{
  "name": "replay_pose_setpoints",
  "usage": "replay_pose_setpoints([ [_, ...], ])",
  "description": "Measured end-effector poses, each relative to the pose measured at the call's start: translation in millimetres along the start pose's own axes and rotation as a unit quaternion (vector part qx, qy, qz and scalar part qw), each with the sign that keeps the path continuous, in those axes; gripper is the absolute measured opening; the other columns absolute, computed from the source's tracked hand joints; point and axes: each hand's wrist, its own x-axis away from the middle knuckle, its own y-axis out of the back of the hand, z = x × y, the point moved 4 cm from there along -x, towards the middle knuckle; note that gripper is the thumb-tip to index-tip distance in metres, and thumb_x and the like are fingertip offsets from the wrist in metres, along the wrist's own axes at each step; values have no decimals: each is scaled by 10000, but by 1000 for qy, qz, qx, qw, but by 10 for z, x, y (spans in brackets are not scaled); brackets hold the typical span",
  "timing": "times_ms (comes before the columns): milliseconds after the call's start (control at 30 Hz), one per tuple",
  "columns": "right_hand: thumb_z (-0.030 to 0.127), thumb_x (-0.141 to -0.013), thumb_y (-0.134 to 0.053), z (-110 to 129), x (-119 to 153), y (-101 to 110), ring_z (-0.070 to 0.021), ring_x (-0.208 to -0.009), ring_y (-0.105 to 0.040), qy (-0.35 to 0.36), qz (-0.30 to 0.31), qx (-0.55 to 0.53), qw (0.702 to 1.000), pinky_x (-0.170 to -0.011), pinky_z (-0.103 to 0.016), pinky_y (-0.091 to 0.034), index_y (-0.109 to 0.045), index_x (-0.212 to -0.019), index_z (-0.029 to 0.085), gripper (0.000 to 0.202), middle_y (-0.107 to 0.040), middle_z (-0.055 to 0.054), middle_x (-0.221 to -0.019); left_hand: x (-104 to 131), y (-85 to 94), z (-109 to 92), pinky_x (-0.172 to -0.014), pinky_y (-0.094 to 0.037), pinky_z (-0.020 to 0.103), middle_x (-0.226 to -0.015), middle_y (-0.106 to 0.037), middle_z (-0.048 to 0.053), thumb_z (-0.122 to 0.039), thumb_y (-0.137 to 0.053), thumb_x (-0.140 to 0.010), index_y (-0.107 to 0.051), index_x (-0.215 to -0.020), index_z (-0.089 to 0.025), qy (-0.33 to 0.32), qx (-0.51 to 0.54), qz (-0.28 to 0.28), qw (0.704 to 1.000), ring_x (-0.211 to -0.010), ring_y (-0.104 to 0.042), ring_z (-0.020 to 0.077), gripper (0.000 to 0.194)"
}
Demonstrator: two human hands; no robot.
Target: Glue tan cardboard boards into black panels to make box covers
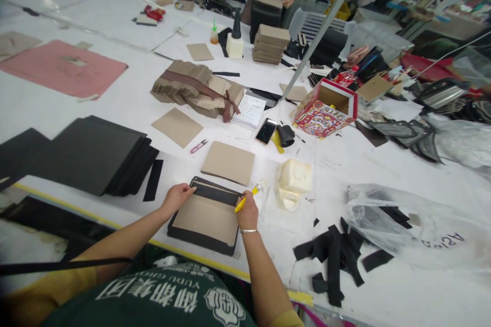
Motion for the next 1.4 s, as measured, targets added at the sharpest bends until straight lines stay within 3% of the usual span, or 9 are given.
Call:
replay_pose_setpoints([
  [233,283,-799,-412,-3,-41,-40,-152,-655,-570,17,-11,9,1000,-633,-257,-441,-468,-1010,154,254,-581,-23,-747,-33,-10,-14,-506,-270,235,-502,-508,-11,-484,-457,-735,-486,-525,-187,12,-25,-15,999,-523,-469,136,365],
  [1167,169,-779,-454,1,-33,-144,-158,-706,-548,55,33,168,984,-602,-234,-380,-474,-1062,169,283,-574,-40,-782,-82,-68,-28,-499,-267,243,-499,-519,-3,-528,-422,-734,-486,-536,-198,16,-97,17,995,-523,-489,154,390],
  [1300,190,-758,-490,-15,-67,-30,-155,-720,-550,40,11,150,988,-616,-233,-401,-457,-1078,162,323,-574,-38,-818,-89,-23,-20,-500,-293,246,-509,-528,-3,-564,-426,-731,-504,-551,-200,20,-126,30,991,-540,-515,164,413],
  [1400,237,-762,-496,-89,-64,182,-166,-752,-550,27,-44,119,992,-653,-254,-429,-440,-1088,139,345,-569,-50,-832,-40,88,-12,-519,-340,261,-583,-561,17,-603,-430,-727,-550,-666,-195,-16,-179,-30,983,-592,-544,186,430],
])
